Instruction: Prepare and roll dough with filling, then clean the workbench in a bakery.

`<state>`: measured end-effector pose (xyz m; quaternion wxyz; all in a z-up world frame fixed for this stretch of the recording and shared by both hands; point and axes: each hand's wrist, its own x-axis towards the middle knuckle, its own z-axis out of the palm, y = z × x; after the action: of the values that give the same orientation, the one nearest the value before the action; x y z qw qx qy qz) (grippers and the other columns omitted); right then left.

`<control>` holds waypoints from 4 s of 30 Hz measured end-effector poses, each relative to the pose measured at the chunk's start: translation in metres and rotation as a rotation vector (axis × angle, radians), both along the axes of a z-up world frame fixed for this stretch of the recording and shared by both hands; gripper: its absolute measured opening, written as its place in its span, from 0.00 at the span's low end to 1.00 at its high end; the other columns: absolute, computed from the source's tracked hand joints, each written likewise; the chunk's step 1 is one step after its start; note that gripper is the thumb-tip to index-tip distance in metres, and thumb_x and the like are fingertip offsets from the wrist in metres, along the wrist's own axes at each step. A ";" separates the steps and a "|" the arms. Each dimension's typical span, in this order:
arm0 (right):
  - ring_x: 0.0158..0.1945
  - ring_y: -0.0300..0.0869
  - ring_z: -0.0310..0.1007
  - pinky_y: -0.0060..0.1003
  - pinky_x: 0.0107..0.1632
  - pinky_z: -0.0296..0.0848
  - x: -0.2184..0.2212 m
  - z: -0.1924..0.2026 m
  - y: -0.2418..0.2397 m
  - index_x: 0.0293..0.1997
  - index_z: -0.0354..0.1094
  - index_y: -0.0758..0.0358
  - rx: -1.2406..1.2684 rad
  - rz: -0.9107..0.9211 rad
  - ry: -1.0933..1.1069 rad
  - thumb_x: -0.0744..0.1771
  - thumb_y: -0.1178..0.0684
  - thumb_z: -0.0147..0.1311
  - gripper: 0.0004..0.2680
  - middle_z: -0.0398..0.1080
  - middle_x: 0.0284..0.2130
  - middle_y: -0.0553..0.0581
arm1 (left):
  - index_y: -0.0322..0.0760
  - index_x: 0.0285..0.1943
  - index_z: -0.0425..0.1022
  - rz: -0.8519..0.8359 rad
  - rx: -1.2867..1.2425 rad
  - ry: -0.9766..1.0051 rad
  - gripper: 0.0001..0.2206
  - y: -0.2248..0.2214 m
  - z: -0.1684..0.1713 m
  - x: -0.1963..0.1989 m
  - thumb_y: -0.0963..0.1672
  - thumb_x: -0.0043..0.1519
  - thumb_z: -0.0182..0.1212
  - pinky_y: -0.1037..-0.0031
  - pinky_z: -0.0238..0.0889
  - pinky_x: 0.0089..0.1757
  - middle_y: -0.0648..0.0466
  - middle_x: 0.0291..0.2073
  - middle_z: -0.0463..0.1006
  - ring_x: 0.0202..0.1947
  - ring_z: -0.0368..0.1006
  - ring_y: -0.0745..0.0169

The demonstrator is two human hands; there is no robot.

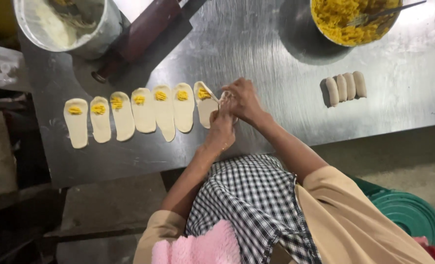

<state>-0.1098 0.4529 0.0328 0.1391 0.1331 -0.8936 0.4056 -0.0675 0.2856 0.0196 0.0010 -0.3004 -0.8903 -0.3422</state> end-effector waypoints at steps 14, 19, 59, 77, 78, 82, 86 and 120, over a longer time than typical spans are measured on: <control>0.51 0.59 0.64 0.54 0.55 0.66 -0.007 0.015 -0.027 0.41 0.77 0.56 0.232 -0.052 -0.192 0.60 0.56 0.61 0.08 0.67 0.48 0.59 | 0.38 0.36 0.82 -0.069 -0.280 0.214 0.09 -0.030 0.049 -0.097 0.39 0.47 0.65 0.54 0.56 0.52 0.52 0.51 0.73 0.57 0.63 0.47; 0.52 0.58 0.63 0.54 0.54 0.65 0.000 0.017 -0.025 0.38 0.79 0.54 0.163 -0.068 -0.154 0.60 0.55 0.62 0.06 0.66 0.46 0.59 | 0.39 0.37 0.83 -0.075 -0.457 0.297 0.08 -0.024 0.027 -0.124 0.40 0.49 0.66 0.55 0.55 0.49 0.53 0.46 0.72 0.52 0.63 0.48; 0.43 0.59 0.74 0.55 0.43 0.72 -0.048 -0.020 -0.078 0.38 0.74 0.62 0.618 -0.546 -0.149 0.70 0.47 0.47 0.11 0.75 0.39 0.64 | 0.37 0.46 0.76 1.009 -0.153 0.391 0.05 -0.309 0.008 0.032 0.38 0.63 0.63 0.54 0.64 0.44 0.51 0.33 0.75 0.38 0.70 0.46; 0.30 0.53 0.70 0.52 0.35 0.68 -0.044 -0.015 -0.064 0.27 0.71 0.61 0.786 -0.476 -0.363 0.74 0.39 0.42 0.21 0.70 0.25 0.62 | 0.36 0.44 0.73 0.992 -0.088 0.310 0.05 -0.318 0.009 0.032 0.39 0.62 0.61 0.53 0.62 0.43 0.50 0.32 0.73 0.36 0.68 0.43; 0.30 0.55 0.69 0.52 0.36 0.68 -0.054 -0.007 -0.062 0.27 0.70 0.62 0.795 -0.461 -0.608 0.74 0.35 0.43 0.23 0.68 0.25 0.64 | 0.36 0.44 0.74 1.019 -0.091 0.366 0.06 -0.313 0.011 0.025 0.39 0.59 0.62 0.53 0.61 0.43 0.49 0.32 0.73 0.36 0.68 0.43; 0.34 0.55 0.73 0.53 0.39 0.71 -0.037 -0.027 -0.073 0.28 0.70 0.61 0.575 -0.547 0.101 0.73 0.47 0.45 0.16 0.72 0.27 0.59 | 0.36 0.44 0.73 1.010 -0.109 0.288 0.04 -0.320 0.005 0.033 0.39 0.62 0.62 0.53 0.60 0.42 0.48 0.33 0.73 0.37 0.69 0.42; 0.29 0.54 0.73 0.52 0.33 0.70 -0.039 -0.026 -0.057 0.27 0.71 0.61 0.753 -0.460 -0.205 0.73 0.42 0.46 0.18 0.72 0.24 0.62 | 0.37 0.44 0.74 0.990 -0.110 0.360 0.05 -0.318 0.004 0.028 0.40 0.61 0.62 0.53 0.61 0.43 0.49 0.34 0.74 0.39 0.69 0.43; 0.26 0.51 0.65 0.49 0.23 0.60 0.008 -0.056 -0.039 0.34 0.69 0.60 1.015 -0.052 0.061 0.75 0.50 0.50 0.12 0.66 0.23 0.57 | 0.40 0.42 0.73 1.041 -0.123 0.337 0.03 -0.314 -0.001 0.030 0.40 0.63 0.61 0.55 0.61 0.43 0.50 0.34 0.74 0.40 0.70 0.44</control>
<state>-0.1020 0.4136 -0.0230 0.0929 0.1732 -0.9766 -0.0872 -0.0374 -0.0280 0.0190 0.2950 0.1296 -0.9272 -0.1909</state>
